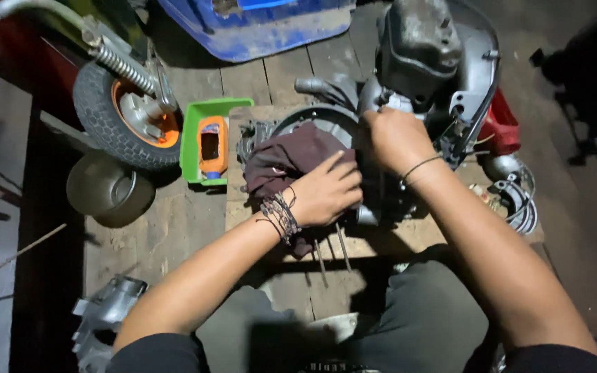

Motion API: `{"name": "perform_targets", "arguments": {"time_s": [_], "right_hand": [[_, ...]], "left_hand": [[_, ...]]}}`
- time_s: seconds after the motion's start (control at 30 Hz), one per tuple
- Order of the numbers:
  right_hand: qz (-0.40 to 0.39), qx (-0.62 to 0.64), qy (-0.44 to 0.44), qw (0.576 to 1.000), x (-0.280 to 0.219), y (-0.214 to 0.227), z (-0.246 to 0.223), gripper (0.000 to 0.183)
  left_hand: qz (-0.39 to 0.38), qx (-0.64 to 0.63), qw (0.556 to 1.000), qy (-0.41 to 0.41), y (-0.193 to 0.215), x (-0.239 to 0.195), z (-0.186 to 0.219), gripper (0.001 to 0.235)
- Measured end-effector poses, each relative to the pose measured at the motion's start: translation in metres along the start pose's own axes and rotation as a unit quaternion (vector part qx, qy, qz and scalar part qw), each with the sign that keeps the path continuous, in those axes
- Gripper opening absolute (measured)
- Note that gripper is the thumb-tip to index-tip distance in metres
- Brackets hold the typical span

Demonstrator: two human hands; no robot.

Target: Cleaning various components of a disassembled motorcycle engine using a cloth to remove dirt and oil.

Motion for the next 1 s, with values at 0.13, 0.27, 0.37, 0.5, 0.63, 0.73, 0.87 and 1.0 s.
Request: {"name": "perform_targets", "arguments": {"time_s": [0.13,0.27,0.37,0.5,0.63,0.73,0.87,1.0], "right_hand": [[0.002,0.019,0.004,1.0,0.004,-0.008,0.005,0.029],[0.013,0.023,0.007,1.0,0.007,-0.013,0.009,0.026],[0.023,0.024,0.004,0.999,0.008,-0.018,0.012,0.024],[0.025,0.021,0.011,0.999,0.011,-0.017,0.011,0.025],[0.026,0.033,0.009,0.999,0.011,-0.019,0.014,0.024],[0.017,0.03,0.009,0.999,0.011,-0.009,0.007,0.025],[-0.011,0.039,-0.004,0.999,0.008,0.0,0.003,0.03],[-0.024,0.024,0.002,0.999,0.017,-0.02,0.013,0.036]], "left_hand": [[0.011,-0.067,0.992,-0.108,-0.006,-0.018,0.043,0.016],[0.02,-0.042,0.99,-0.131,-0.007,-0.015,0.032,0.016],[0.02,-0.015,0.992,-0.121,-0.011,-0.006,0.017,0.022],[0.0,0.036,0.999,-0.035,-0.005,0.019,-0.016,0.023],[-0.012,0.083,0.994,0.069,-0.009,0.028,-0.053,0.025],[0.015,0.101,0.991,0.087,-0.007,0.029,-0.026,0.017],[0.032,0.099,0.993,0.062,-0.005,0.022,0.025,0.018],[0.078,0.093,0.993,0.002,0.002,0.016,0.056,0.018]]}}
Point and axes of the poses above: each hand's wrist, its own x-axis towards the middle knuckle, its own y-axis out of the back of the hand, z = x × y, the point moved 9 cm from there along x, towards the middle knuckle, and after that the axes turned 1 degree about x, right-handed, at the moved point
